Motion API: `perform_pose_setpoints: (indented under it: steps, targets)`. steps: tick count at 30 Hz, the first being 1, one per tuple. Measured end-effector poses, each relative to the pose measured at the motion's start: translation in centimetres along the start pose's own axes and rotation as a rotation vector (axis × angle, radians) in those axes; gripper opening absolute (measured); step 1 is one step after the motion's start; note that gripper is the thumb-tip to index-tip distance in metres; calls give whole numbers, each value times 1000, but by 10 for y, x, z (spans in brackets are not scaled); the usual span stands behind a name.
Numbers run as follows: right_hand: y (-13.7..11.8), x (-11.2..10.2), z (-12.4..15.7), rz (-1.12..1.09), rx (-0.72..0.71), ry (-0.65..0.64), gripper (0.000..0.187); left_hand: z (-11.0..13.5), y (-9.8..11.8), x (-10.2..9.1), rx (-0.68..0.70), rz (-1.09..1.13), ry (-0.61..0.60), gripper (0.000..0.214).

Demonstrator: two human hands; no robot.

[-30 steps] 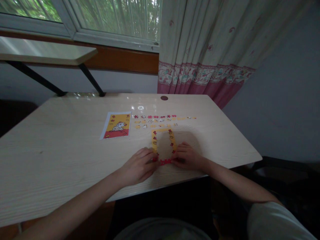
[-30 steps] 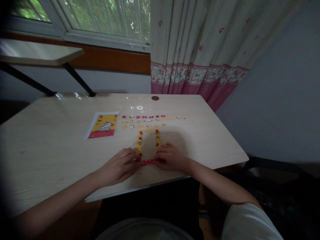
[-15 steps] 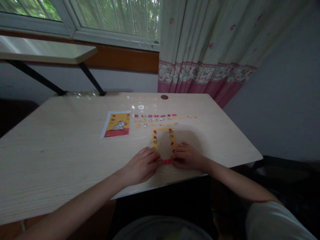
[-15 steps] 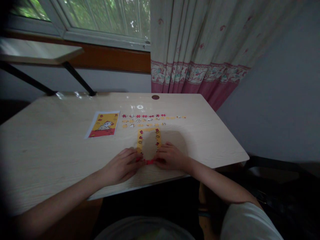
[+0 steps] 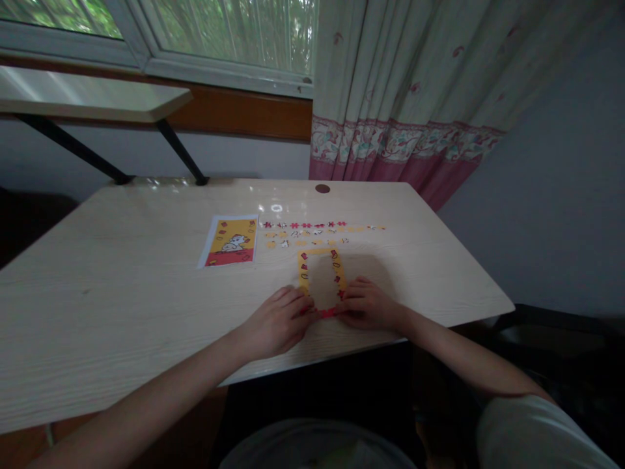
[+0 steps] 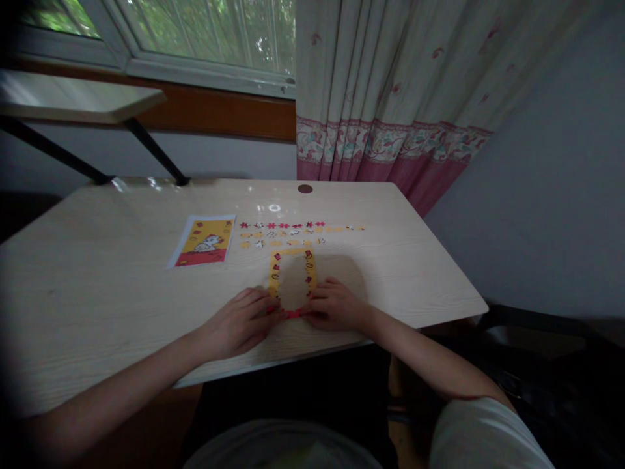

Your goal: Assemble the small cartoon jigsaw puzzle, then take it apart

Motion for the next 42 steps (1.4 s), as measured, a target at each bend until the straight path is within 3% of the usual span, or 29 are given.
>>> perform_pose_setpoints:
  steps: [11, 17, 20, 25, 33, 42]
  targets:
    - [-6, 0, -2, 6, -74, -14, 10, 1, 8, 9, 105, -179, -22, 22]
    - [-4, 1, -3, -39, -40, -56, 10, -1, 6, 9, 59, -168, -40, 22]
    - [1, -4, -2, -107, 28, -13, 8, 1, 4, 8, 42, -139, -46, 25]
    - [9, -11, -2, -74, 109, 36, 9, 5, -2, -2, -30, -99, 54, 23]
    - [10, -7, -1, -13, 72, -10, 12, 6, -6, -5, -44, -54, 125, 16]
    - [15, -10, -1, -70, 136, 14, 12, 6, -11, -6, -99, -36, 81, 19]
Point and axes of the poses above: each hand's wrist, its own z-axis away from the middle knuckle, its own x-axis out of the palm, y = z × x, the point moved 6 cm from there along -z, towards the middle knuckle, and after that the axes turned 5 degrees about x, right-handed, at the moved point
